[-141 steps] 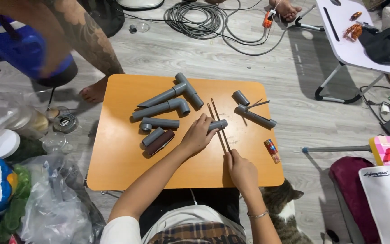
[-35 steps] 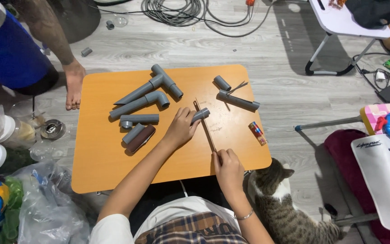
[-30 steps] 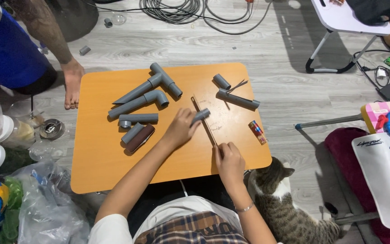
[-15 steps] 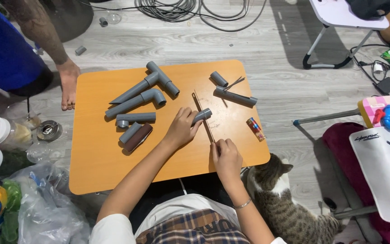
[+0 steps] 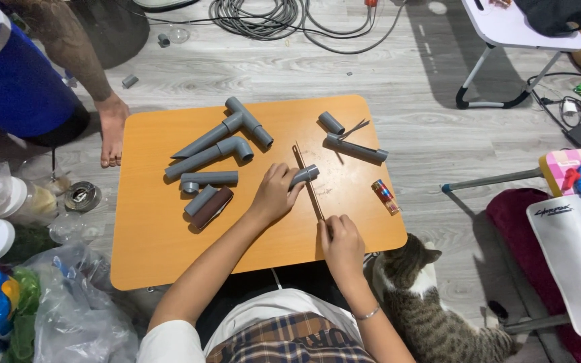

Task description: The person uses a metal file to smooth the edges of a small gray plastic pipe fitting. They hold the fitting with one hand and file the rim with the other, rotating the piece to work on different sides. A cat lies on the floor nearby and is petted by another person.

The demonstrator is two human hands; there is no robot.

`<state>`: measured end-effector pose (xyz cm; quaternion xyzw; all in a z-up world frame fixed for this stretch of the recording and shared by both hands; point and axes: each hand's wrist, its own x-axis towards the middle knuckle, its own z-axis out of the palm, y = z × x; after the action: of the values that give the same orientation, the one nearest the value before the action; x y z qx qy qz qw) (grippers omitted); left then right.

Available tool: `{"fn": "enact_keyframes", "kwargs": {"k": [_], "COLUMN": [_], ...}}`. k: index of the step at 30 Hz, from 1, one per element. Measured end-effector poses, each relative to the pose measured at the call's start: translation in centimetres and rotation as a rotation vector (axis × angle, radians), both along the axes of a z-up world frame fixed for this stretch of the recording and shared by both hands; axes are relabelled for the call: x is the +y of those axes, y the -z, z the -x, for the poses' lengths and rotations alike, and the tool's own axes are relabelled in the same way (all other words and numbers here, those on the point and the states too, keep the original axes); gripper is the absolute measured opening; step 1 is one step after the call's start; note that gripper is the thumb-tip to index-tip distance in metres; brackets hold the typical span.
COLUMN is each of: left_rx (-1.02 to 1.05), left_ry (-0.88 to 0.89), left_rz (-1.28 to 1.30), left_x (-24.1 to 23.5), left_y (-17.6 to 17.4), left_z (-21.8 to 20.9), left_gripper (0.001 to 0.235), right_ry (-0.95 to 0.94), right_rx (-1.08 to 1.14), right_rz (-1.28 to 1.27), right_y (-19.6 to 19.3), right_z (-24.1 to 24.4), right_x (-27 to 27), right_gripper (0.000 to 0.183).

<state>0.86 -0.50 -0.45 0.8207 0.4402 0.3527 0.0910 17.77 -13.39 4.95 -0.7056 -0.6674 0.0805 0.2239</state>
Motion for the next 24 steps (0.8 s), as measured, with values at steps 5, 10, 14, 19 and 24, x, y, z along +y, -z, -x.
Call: {"fn": "enact_keyframes", "kwargs": {"k": [5,10,14,19,24], "left_rx": [0.008,0.037,-0.018,0.031,0.051], "left_ry": [0.127,0.081,-0.031,-0.031,0.084], "left_rz": [-0.039,-0.083,-0.004,0.001,-0.027], "left_x": [-0.7,-0.4,0.3,0.1,0.1], "left_y": [-1.2,-0.1,0.3,0.4,0.3], "left_z": [-0.3,-0.2,0.2,0.0,0.0], "left_gripper": [0.034,0.036,0.034,0.035,0.036], "right_ry": [-0.023,-0.050,-0.053,-0.051,-0.077], "right_rx": [0.081,0.129,0.044,0.008,0.096], "right_rz": [-0.044,-0.110,-0.078,-0.043,-0.131], "right_y": [1.0,0.9,0.1,0.4,1.9], "right_z": [-0.8,0.4,0.6,-0.1,0.2], "right_x": [2.1,4.1,2.0,0.9,4.4], "right_gripper": [0.021,0.019,0.018,0.019,0.021]}}
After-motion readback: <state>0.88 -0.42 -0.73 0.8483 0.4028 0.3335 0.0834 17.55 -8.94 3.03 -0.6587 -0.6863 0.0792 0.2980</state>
